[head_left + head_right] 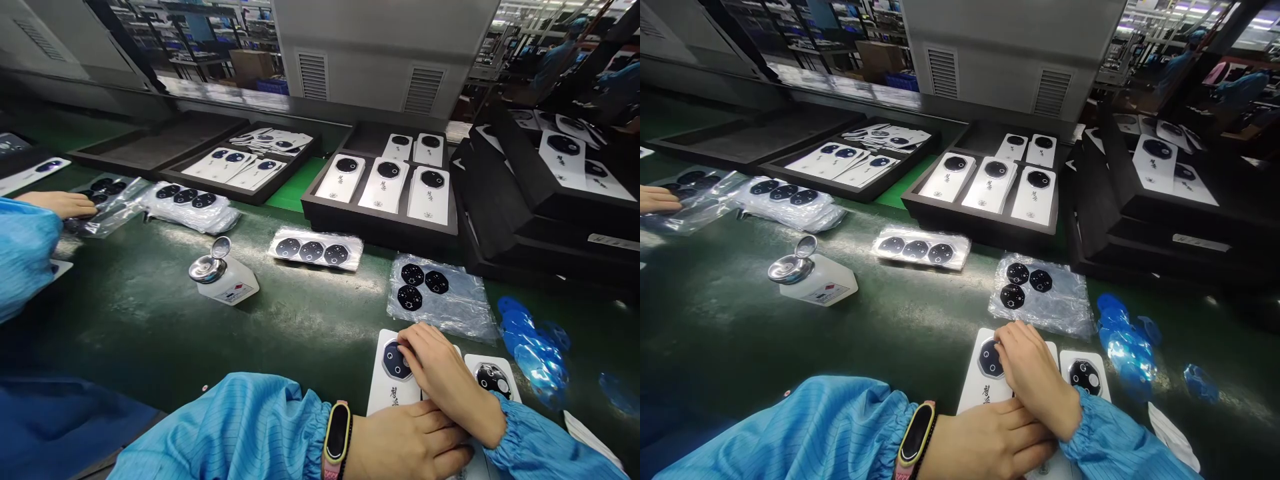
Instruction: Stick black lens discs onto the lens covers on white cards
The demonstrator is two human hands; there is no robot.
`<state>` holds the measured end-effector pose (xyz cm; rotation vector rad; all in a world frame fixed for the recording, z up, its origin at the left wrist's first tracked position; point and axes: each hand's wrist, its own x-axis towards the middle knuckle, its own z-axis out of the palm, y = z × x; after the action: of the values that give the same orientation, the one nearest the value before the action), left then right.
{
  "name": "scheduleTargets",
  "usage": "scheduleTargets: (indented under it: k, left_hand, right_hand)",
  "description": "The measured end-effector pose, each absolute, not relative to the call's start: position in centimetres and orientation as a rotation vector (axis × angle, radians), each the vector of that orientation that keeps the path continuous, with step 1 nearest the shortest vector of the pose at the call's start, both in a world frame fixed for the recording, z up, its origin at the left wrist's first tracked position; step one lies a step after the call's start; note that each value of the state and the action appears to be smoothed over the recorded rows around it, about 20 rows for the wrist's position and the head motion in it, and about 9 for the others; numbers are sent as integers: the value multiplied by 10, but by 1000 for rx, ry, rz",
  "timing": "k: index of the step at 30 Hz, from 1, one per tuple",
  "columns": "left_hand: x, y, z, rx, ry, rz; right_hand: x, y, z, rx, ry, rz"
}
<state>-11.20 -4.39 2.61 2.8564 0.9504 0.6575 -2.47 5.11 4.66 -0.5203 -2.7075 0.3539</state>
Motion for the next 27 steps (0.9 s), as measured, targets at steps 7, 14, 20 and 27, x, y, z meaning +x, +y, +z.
scheduleTargets:
  k: [7,14,20,27]
  left_hand:
    - [-112,-45,23,2863,974,735]
    - [-110,-44,23,2863,992,719]
    - [-111,-44,22,2856,990,767]
    - [-111,-45,23,2841,991,746]
  right_hand:
    - [-28,51,49,-574,-2661,425]
    - [-25,48,48,-563,-2610,266]
    - [-21,42,47,-498,-2602,197]
    - [-21,44,46,-486,-2594,201]
